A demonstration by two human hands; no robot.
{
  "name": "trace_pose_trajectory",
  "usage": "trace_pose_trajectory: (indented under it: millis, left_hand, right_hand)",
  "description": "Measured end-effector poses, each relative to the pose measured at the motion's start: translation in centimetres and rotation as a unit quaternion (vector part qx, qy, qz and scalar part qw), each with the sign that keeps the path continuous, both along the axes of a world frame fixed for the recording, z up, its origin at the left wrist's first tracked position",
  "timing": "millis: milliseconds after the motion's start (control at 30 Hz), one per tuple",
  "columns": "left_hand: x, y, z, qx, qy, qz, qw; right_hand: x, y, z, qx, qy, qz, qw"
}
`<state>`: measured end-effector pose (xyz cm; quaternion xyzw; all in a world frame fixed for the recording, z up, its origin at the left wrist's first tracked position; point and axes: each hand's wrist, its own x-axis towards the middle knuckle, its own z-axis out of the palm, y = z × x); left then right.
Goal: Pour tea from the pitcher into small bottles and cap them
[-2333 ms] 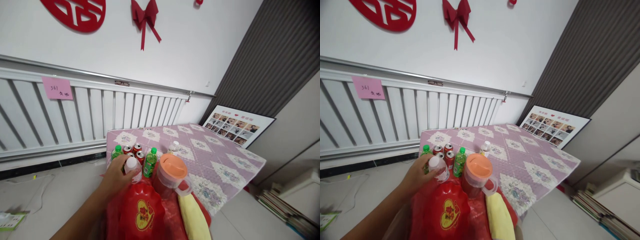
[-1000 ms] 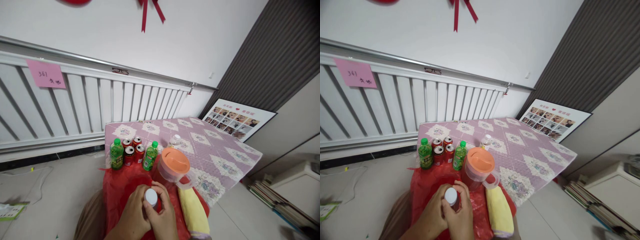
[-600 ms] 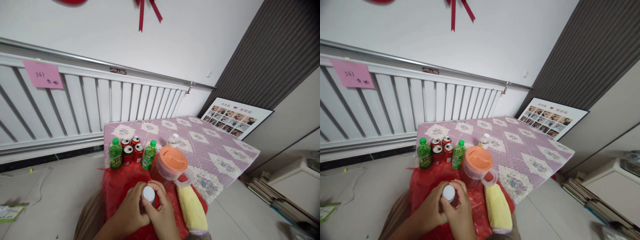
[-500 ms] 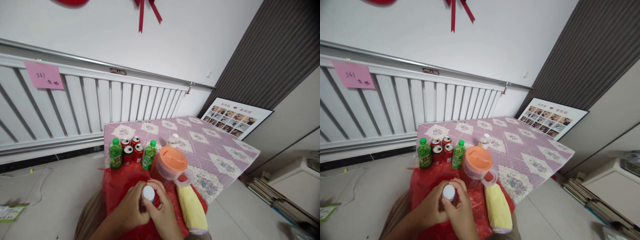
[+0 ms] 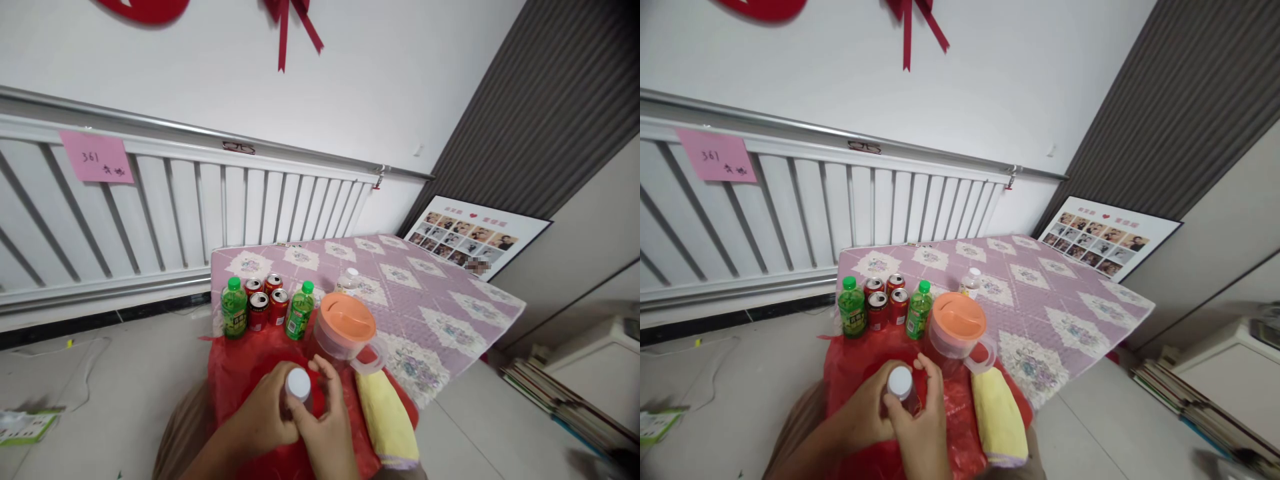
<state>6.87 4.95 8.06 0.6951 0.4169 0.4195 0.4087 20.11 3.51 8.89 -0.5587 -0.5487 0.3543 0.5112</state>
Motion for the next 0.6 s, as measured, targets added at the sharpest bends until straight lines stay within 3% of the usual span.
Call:
trace_pose_trajectory:
  millis: [100, 333, 600]
  left_hand:
    - [0.06, 0.00, -0.05, 0.001, -0.007, -0.009, 1.000]
    - [0.17, -0.25, -0.04, 0.012, -0.019, -0.023, 0.999]
    - [0.22, -0.12, 0.17, 0.017, -0.008, -0.007, 1.000]
  right_hand:
    - [-0.10, -0.16, 0.22, 0.022, -0.038, -0.027, 0.999]
    - [0.09, -0.16, -0.23, 0.042, -0.050, -0.009, 0.998]
    - [0.88, -0.65, -0.29, 0.032, -0.009, 0.096, 0.995]
